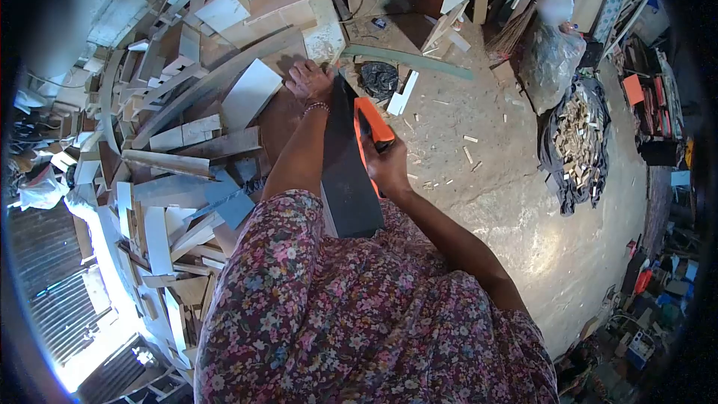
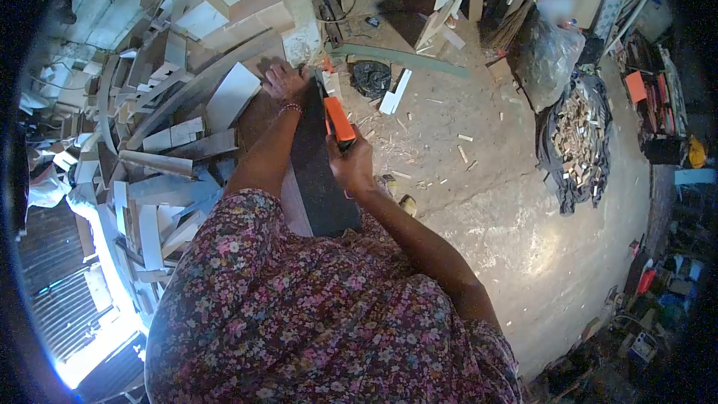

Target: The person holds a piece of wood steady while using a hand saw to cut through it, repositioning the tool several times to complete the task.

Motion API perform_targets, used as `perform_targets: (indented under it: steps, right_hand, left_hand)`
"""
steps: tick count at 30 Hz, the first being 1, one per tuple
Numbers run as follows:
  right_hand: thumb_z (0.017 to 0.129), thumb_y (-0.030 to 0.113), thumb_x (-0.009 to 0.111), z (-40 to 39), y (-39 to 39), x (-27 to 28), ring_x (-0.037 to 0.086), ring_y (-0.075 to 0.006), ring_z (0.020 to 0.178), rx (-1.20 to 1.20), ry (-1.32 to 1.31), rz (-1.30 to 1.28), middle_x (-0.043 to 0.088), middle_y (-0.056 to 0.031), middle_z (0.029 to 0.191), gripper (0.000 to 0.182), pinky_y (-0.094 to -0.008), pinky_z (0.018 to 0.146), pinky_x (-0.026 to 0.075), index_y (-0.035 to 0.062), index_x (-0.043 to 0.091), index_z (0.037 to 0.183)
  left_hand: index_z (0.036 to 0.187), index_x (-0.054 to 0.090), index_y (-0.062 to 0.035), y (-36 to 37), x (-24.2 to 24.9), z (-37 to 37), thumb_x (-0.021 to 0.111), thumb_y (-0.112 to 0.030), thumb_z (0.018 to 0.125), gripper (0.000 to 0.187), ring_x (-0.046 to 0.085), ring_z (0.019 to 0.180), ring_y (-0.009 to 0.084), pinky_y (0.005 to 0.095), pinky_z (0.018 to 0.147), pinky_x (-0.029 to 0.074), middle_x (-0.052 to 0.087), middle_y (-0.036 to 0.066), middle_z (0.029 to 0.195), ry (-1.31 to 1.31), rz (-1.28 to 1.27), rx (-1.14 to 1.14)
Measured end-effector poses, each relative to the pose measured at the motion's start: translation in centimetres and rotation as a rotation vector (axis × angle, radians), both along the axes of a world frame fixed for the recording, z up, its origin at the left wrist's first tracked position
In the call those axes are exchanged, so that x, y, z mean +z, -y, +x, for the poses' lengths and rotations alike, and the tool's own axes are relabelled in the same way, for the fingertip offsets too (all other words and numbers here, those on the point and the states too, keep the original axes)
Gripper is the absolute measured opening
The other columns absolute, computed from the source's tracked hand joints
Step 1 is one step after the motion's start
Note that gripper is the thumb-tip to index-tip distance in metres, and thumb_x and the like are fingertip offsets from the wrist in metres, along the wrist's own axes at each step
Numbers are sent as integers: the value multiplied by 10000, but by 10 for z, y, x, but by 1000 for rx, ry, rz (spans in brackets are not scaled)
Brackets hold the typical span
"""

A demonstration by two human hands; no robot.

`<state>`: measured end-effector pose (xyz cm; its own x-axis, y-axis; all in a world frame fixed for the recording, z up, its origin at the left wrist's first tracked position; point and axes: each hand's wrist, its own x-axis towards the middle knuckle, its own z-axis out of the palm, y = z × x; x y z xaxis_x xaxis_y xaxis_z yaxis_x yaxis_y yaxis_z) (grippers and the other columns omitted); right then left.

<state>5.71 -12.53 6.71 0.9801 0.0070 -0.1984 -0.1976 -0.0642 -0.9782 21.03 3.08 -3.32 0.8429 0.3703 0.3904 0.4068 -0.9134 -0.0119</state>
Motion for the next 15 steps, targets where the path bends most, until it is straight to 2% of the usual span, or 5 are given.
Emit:
perform_targets:
  steps: [2, 6, 9, 12, 15]
  right_hand:
    - [798, 104, 582, -3, 2, 6, 472, -87, 539, -45, 201, -103, 511, -60, 613, 197, -261, 481, 382, -21, 509, 931]
    - [795, 117, 578, -7, 15, 13, 521, -129, 543, -43, -77, 20, 537, -83, 599, 197, -308, 496, 408, -4, 504, 932]
    - [789, 106, 574, -17, 2, 14, 498, -130, 527, -58, 168, -148, 521, -86, 591, 188, -311, 498, 405, 5, 507, 933]
    - [784, 111, 574, -48, 28, 80, 465, -134, 503, 67, 1, -192, 499, -102, 575, 173, -304, 496, 398, 0, 504, 895]
    - [781, 114, 576, -55, 54, 79, 447, -139, 506, 7, 14, -43, 495, -117, 582, 171, -304, 498, 396, -4, 501, 880]
  left_hand:
    - [985, 549, -74, 2, 4, -1, 578, -542, 641, 581, 438, 993, 259, 453, 734, 366, 504, 95, 1012, 3, 4, -6]
    - [982, 561, -97, -6, -8, 3, 589, -554, 625, 580, 437, 992, 254, 446, 749, 363, 498, 94, 1026, 19, -24, 18]
    - [988, 574, -105, -6, -10, 11, 591, -572, 607, 603, 445, 985, 265, 444, 750, 368, 507, 110, 1042, -23, -12, 36]
    - [1031, 563, -91, -7, -11, -1, 571, -550, 643, 601, 443, 983, 271, 446, 746, 369, 499, 118, 1067, -80, -37, 49]
    - [1044, 553, -72, -5, -11, 3, 565, -519, 666, 585, 438, 974, 276, 448, 737, 369, 492, 120, 1051, 88, 63, 16]
